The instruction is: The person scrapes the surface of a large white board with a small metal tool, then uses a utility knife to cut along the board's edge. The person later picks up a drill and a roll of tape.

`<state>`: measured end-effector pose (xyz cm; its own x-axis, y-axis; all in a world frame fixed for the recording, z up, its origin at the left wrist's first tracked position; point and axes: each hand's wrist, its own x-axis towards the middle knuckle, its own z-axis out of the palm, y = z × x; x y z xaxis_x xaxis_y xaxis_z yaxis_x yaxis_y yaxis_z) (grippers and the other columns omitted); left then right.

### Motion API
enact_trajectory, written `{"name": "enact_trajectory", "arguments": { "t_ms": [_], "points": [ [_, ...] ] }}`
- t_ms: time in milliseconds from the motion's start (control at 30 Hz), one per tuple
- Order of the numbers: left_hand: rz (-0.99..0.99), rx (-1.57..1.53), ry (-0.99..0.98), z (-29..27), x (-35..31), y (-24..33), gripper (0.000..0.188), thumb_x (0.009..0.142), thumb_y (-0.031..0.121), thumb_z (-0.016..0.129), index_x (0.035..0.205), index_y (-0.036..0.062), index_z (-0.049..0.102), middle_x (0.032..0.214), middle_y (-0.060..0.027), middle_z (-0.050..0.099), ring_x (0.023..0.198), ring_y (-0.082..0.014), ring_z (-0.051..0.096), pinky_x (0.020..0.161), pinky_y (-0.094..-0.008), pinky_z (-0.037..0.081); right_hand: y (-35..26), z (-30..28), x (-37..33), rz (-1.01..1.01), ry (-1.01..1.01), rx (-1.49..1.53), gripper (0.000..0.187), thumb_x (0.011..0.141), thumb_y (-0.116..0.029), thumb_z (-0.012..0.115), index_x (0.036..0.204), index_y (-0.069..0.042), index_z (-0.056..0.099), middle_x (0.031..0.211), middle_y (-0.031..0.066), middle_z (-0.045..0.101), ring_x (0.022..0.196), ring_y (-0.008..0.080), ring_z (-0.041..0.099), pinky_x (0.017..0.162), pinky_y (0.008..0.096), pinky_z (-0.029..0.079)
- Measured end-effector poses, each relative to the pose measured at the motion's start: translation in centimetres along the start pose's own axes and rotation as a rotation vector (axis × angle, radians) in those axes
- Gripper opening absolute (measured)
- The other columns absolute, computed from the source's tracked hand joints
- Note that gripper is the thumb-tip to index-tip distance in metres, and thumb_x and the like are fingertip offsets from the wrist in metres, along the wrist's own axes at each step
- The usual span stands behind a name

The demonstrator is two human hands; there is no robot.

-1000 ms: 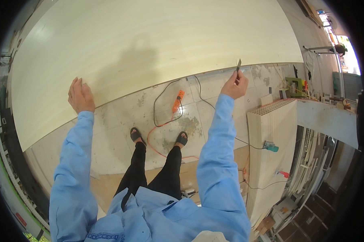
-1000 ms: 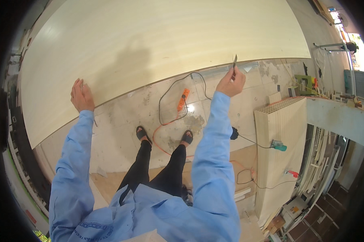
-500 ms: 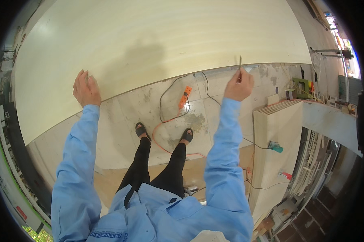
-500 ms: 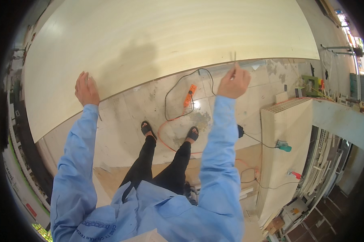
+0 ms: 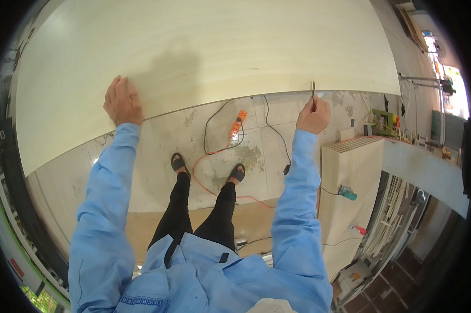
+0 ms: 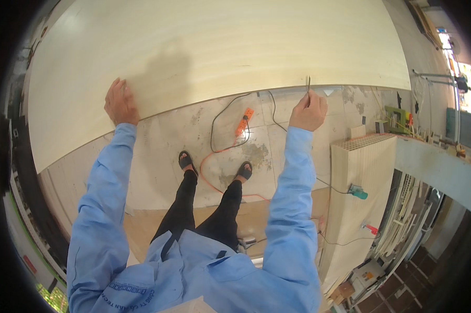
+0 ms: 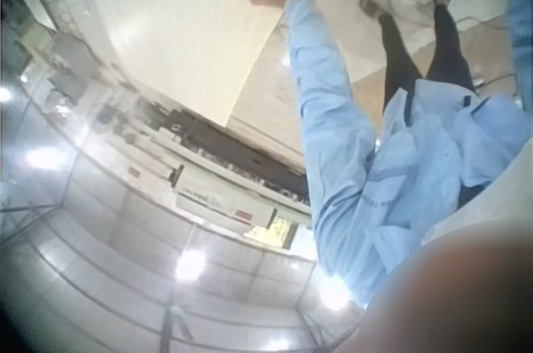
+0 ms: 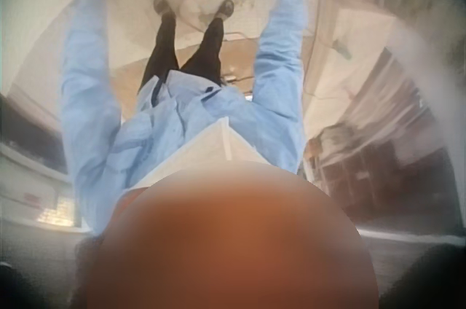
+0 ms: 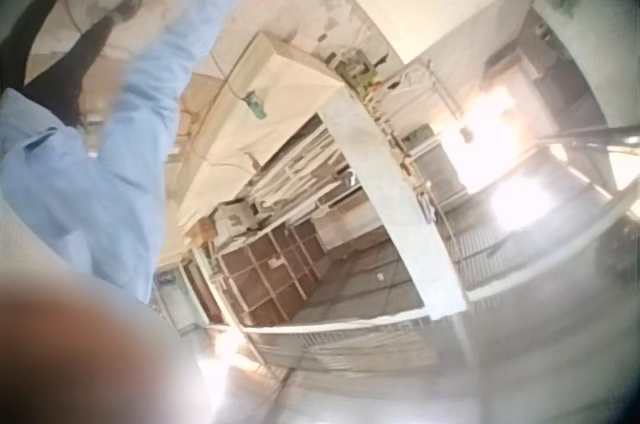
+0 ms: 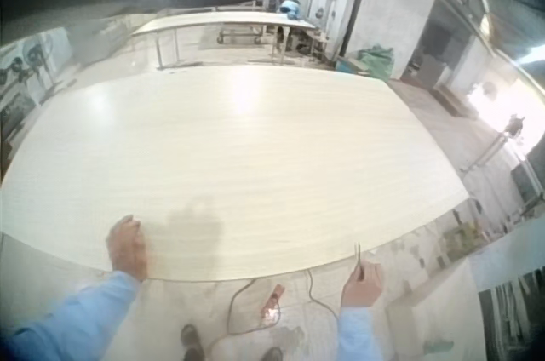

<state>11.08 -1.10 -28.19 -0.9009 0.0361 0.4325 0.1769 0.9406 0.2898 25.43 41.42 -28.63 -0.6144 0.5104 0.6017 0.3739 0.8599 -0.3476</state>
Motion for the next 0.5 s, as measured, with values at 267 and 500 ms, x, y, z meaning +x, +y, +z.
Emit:
{"name": "enact_trajectory", "arguments": {
  "t_ms": [267,500],
  "points": [
    [-0.069,-0.149,0.038,-1.6,-0.2,0.8,0.031,0.096,0.028,0.047,0.12,0.0114,0.06,0.131,-0.0072,0.056,0.126,-0.0263,0.046,0.106,-0.0436,0.03,-20.3,1.4,-11.9,-0.193,-0.181,0.348,0.018,0.071,-0.002,0.067,0.089,-0.008,0.064,0.074,0.008,0.054,0.074,0.0286,0.055,0.066,0.0406,0.046],
    [-0.18,-0.232,0.146,-8.4,3.0,-19.4,0.028,0.1,0.024,0.044,0.113,0.0096,0.064,0.109,-0.0089,0.064,0.103,-0.0245,0.058,0.09,-0.0365,0.046,-11.7,-0.7,-3.7,-0.063,-0.063,0.036,0.011,0.077,-0.001,0.064,0.086,-0.007,0.065,0.073,0.0092,0.054,0.072,0.0289,0.054,0.063,0.0405,0.044]
  ]
}}
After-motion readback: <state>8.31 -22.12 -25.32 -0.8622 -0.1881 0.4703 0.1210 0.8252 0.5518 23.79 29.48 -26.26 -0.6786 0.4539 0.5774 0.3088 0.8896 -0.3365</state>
